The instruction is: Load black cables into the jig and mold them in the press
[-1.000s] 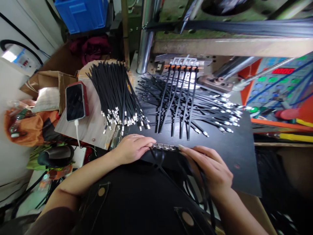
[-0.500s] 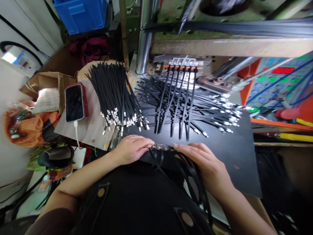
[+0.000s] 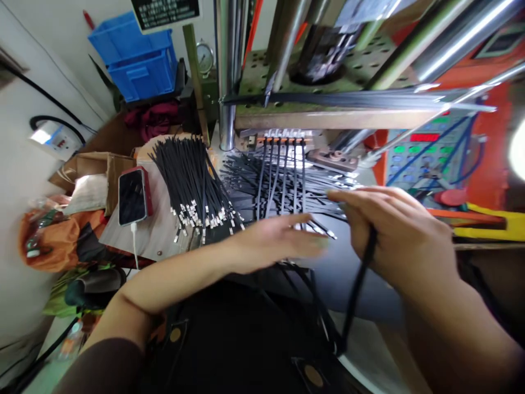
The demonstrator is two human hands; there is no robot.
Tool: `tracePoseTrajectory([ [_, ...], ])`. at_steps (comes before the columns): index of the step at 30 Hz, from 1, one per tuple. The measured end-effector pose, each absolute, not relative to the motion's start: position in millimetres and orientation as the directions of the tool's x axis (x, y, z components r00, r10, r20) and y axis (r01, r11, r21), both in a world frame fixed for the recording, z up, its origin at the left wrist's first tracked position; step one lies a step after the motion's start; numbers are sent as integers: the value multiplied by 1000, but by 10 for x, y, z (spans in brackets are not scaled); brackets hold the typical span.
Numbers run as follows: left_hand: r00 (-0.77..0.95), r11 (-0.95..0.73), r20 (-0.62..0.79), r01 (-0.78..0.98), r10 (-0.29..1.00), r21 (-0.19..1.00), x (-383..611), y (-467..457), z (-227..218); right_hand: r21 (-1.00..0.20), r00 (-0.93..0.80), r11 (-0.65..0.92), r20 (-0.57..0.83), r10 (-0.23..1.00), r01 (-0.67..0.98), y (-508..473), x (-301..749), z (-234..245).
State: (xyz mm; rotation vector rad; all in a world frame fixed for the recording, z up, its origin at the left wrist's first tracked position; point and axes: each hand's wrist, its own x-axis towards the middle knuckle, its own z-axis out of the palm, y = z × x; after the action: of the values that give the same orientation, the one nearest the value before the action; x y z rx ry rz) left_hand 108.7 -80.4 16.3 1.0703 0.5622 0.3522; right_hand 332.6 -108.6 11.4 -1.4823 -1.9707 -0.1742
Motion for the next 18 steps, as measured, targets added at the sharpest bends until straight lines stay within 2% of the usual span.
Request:
tracePoseTrajectory([
  [2,920,408,-228,83,320,909,1255,-775,362,-258,-54,246,581,812,934,-961,3338,291],
  [3,938,291,-222,141,266,946,1229,-716,474,-280,-5,198,566,824,939,-944,3373,349],
  [4,938,108,-219,196,270,975,1130,-621,585,-319,15,184,531,847,930,-952,3426,379],
  [5,919,-118,-206,258,337,959,975,-490,684,-368,-15,211,469,883,905,-971,3489,376],
  [6,879,-354,-162,341,448,871,786,-330,762,-420,-111,280,383,917,863,-983,3551,340],
  [7,831,-550,-100,446,547,706,592,-150,810,-470,-254,365,284,925,804,-968,3602,273],
  [8,799,-668,-70,544,597,508,421,38,824,-511,-386,436,208,899,741,-907,3635,184],
  [9,784,-727,-83,605,616,325,296,222,802,-532,-450,468,174,876,705,-790,3646,83],
  [10,776,-752,-136,631,616,190,231,395,747,-535,-437,461,182,881,708,-614,3633,-17],
  [11,769,-767,-216,632,601,114,235,550,666,-529,-362,425,224,905,735,-385,3599,-104],
  [13,761,-785,-340,612,552,96,428,804,456,-523,-170,330,330,928,786,170,3481,-203],
  [14,761,-782,-345,613,549,109,592,909,348,-523,-118,303,357,927,797,452,3404,-209],
  [18,737,-730,-97,676,669,101,1307,1242,86,-498,-121,315,382,916,808,1169,3066,-42],
])
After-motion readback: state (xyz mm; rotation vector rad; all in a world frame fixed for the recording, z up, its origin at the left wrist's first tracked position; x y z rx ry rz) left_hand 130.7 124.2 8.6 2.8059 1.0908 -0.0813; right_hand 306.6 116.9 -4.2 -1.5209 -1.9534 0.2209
